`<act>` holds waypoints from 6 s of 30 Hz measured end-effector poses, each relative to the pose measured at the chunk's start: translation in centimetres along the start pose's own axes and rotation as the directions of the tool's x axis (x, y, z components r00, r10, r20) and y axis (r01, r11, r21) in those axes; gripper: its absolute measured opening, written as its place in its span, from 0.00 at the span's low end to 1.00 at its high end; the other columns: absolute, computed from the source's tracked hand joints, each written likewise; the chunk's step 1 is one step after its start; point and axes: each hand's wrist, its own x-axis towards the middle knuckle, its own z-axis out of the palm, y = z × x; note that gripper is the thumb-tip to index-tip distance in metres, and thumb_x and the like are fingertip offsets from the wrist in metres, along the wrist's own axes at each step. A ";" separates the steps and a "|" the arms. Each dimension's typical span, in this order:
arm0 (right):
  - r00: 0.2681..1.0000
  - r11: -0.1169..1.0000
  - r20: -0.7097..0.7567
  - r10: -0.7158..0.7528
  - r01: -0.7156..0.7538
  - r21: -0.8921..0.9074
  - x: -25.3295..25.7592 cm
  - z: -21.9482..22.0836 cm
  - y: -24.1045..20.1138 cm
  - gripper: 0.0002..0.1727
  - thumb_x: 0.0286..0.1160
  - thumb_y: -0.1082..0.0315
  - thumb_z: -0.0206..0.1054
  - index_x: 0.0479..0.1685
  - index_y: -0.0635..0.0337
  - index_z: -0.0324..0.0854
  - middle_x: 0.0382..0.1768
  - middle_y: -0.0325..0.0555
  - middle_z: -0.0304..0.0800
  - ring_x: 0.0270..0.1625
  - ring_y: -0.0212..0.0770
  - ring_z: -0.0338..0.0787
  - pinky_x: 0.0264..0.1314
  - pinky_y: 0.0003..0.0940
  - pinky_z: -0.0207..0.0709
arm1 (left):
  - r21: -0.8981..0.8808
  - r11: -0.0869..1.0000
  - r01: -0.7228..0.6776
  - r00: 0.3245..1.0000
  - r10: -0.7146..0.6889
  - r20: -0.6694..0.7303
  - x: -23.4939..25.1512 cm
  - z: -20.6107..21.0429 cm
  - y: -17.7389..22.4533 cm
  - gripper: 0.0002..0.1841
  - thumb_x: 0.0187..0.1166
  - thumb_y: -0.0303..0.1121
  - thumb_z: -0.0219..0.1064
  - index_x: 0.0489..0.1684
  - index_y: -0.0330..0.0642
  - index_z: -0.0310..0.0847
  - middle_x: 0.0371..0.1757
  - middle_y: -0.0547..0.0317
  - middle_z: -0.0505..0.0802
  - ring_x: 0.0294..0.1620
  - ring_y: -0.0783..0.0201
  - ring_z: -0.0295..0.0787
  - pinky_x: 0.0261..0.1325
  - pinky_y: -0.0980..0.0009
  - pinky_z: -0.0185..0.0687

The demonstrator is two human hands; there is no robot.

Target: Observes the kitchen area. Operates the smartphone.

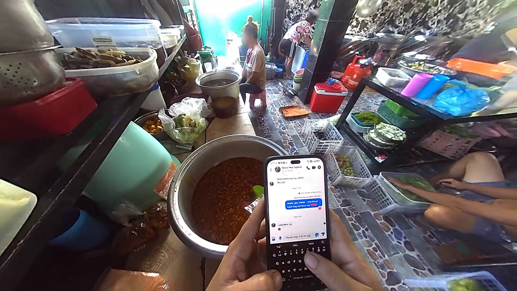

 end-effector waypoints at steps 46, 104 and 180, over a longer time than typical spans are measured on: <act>0.997 1.000 0.080 0.021 -0.019 -0.022 -0.2 -0.8 0.7 0.55 0.64 0.89 0.55 0.89 0.63 0.17 0.79 0.49 0.75 0.67 0.49 0.90 0.44 0.45 0.95 | 0.033 0.999 0.007 0.999 -0.005 -0.053 -0.1 0.2 -0.4 0.52 0.68 0.13 0.55 0.95 0.44 0.23 0.86 0.54 0.72 0.75 0.59 0.81 0.63 0.58 0.88; 0.999 0.995 -0.014 -0.029 0.027 -0.092 0.6 0.1 0.5 0.62 0.55 0.93 0.68 0.87 0.73 0.21 0.78 0.56 0.73 0.72 0.47 0.87 0.67 0.47 0.89 | 0.019 1.000 0.017 0.999 -0.016 -0.032 0.2 0.0 -0.1 0.52 0.71 0.16 0.57 0.95 0.46 0.22 0.86 0.53 0.71 0.74 0.58 0.82 0.59 0.59 0.90; 0.979 1.000 0.201 0.009 -0.015 0.026 0.4 -1.2 0.6 0.59 0.64 0.84 0.58 0.89 0.63 0.11 0.83 0.51 0.67 0.74 0.50 0.85 0.54 0.50 0.93 | 0.047 0.999 -0.015 1.000 0.016 -0.025 0.0 -0.2 0.0 0.52 0.70 0.18 0.58 0.94 0.42 0.19 0.86 0.54 0.71 0.76 0.58 0.80 0.69 0.55 0.85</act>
